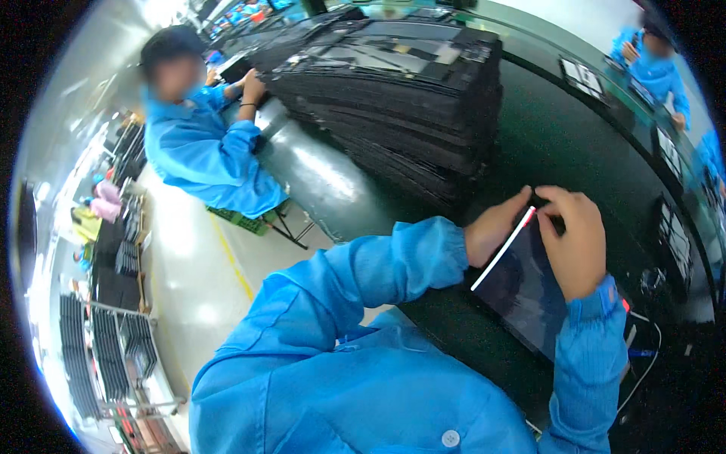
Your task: Perform software and hardware testing on tablet screens and assemble internal components.
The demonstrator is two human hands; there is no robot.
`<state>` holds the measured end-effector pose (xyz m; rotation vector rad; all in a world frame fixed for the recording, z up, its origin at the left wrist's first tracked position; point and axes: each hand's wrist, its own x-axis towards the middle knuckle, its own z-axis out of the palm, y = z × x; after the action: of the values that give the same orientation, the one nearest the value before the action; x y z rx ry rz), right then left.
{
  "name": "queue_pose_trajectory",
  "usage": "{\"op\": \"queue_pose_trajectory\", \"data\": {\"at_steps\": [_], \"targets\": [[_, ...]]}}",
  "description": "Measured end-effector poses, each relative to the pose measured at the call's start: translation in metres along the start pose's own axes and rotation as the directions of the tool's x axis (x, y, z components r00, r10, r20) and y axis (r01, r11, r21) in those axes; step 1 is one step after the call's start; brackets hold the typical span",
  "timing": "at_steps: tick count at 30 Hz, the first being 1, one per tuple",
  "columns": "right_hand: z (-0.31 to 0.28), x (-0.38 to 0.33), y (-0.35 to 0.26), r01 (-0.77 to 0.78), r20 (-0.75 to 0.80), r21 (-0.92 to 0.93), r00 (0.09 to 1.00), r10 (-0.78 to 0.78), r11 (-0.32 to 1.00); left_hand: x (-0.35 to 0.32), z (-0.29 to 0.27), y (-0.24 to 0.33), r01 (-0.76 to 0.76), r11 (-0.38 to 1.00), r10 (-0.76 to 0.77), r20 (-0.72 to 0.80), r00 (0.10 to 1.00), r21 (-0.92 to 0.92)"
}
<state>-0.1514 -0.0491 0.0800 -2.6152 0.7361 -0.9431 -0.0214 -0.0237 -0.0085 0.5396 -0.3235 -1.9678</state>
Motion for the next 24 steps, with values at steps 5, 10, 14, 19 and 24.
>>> {"op": "queue_pose_trajectory", "data": {"at_steps": [5,10,14,19,24], "targets": [[0.002,-0.015,-0.029,0.040,0.091,-0.166,0.996,-0.025,0.985,-0.002,-0.004,-0.003,-0.200,0.974,0.189,0.108,0.976,0.105],[0.012,-0.023,-0.044,0.126,0.133,-0.129,0.985,-0.109,0.984,0.000,-0.025,-0.001,-0.384,0.835,0.286,0.285,0.915,0.395],[0.008,-0.038,-0.049,0.114,0.262,-0.316,0.965,-0.028,0.942,-0.002,-0.026,0.001,-0.423,0.467,0.351,0.277,0.895,0.777],[-0.048,-0.089,-0.042,-0.106,0.259,-0.455,0.934,0.245,0.884,-0.003,-0.007,-0.001,-0.132,0.833,0.242,-0.139,0.960,0.538],[-0.075,-0.131,-0.022,-0.347,0.152,-0.512,0.864,0.481,0.785,-0.004,-0.014,0.001,-0.160,0.832,0.259,-0.117,0.959,0.530]]}}
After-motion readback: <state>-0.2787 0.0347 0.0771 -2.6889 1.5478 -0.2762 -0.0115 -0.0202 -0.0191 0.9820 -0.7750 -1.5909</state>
